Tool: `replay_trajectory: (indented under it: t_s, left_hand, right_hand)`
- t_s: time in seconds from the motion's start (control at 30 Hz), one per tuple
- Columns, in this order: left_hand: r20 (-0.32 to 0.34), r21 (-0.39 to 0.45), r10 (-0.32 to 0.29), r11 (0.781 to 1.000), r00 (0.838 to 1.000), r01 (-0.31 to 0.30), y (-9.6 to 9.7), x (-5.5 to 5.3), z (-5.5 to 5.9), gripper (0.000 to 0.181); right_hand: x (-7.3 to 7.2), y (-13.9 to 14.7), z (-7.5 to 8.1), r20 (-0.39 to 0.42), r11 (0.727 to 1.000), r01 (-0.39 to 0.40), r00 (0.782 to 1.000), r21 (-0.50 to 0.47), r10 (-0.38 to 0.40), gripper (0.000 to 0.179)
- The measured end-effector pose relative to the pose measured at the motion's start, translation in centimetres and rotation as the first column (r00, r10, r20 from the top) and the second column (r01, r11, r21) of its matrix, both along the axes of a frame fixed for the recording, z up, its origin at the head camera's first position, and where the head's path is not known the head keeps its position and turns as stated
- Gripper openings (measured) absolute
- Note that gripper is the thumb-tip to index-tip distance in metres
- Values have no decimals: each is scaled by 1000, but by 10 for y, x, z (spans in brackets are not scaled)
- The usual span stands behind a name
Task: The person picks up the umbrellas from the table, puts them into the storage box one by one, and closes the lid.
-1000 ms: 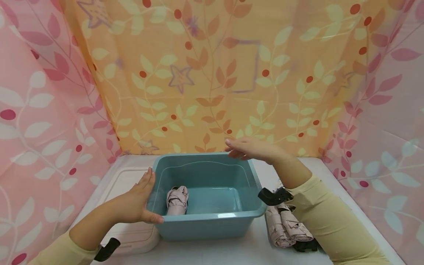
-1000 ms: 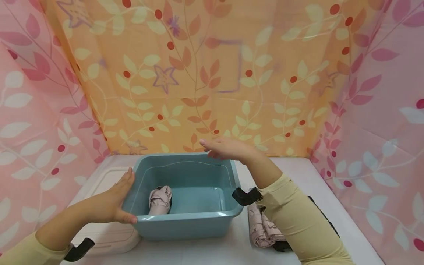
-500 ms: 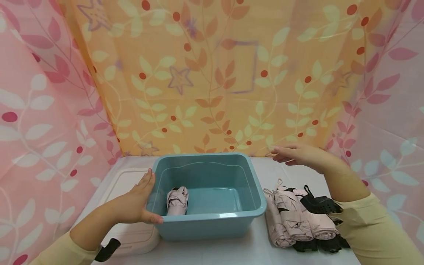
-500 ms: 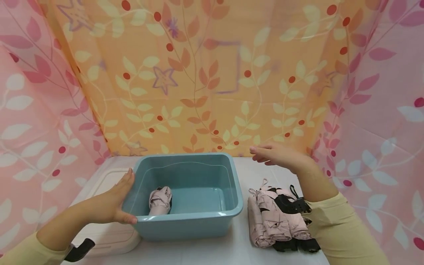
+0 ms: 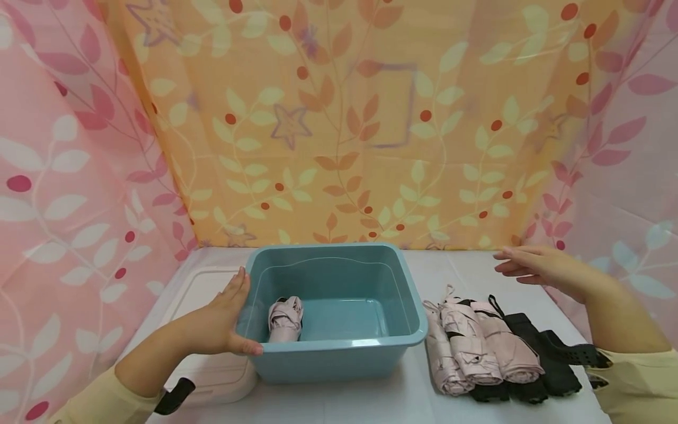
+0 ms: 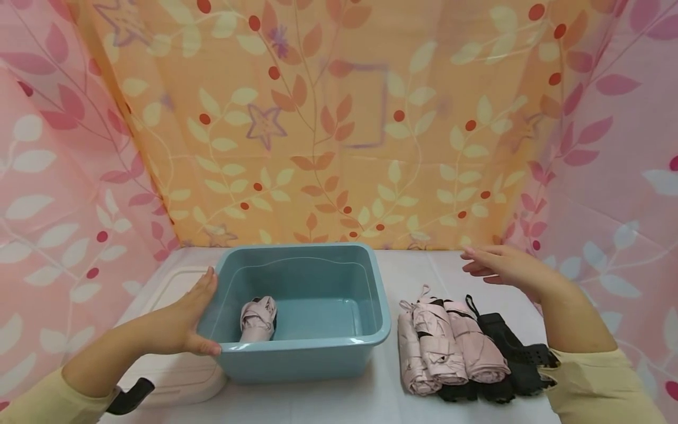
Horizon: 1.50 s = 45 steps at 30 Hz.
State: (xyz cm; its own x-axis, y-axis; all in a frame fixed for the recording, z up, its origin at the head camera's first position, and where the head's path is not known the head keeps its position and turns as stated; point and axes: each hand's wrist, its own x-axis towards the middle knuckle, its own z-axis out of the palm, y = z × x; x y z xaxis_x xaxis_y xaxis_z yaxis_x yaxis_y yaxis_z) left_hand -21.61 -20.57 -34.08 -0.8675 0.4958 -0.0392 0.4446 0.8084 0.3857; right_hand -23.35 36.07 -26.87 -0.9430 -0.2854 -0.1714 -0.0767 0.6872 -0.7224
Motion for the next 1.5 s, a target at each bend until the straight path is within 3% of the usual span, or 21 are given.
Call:
replay_trajectory:
  t_s: [0.33,0.57,0.73,0.9,1.03,1.13,1.33,1.5]
  left_hand:
    - [-4,5,-2,1000,1000,2,0,1,3,132]
    - [8,19,-6,1000,1000,5,1,3,4,132]
    - [7,15,2,1000,1000,-2,0,2,3,133]
    - [13,6,15,1000,1000,-15,1,2,2,133]
    - [15,11,12,1000,1000,-13,1,1,2,132]
    - [17,1,20,1000,1000,-20,1,1,1,132]
    - [15,-11,27,1000,1000,-27,2,2,0,133]
    - [19,-16,32,999,999,-32,2,1,-1,133]
  right_hand:
    - [8,55,-39,92,991,78,993,-107,-68,58]
    - [12,91,-74,140,974,115,986,-196,-89,35]
    - [14,111,-95,172,983,128,980,-134,-104,47]
    - [15,125,-114,187,982,183,967,-51,-170,62]
    - [16,137,-128,236,978,190,957,-82,-166,58]
    - [16,146,-137,268,981,156,956,-114,-121,54]
    - [18,148,-150,282,982,160,951,-97,-127,55]
    - [20,150,-160,327,968,179,938,-177,-114,53]
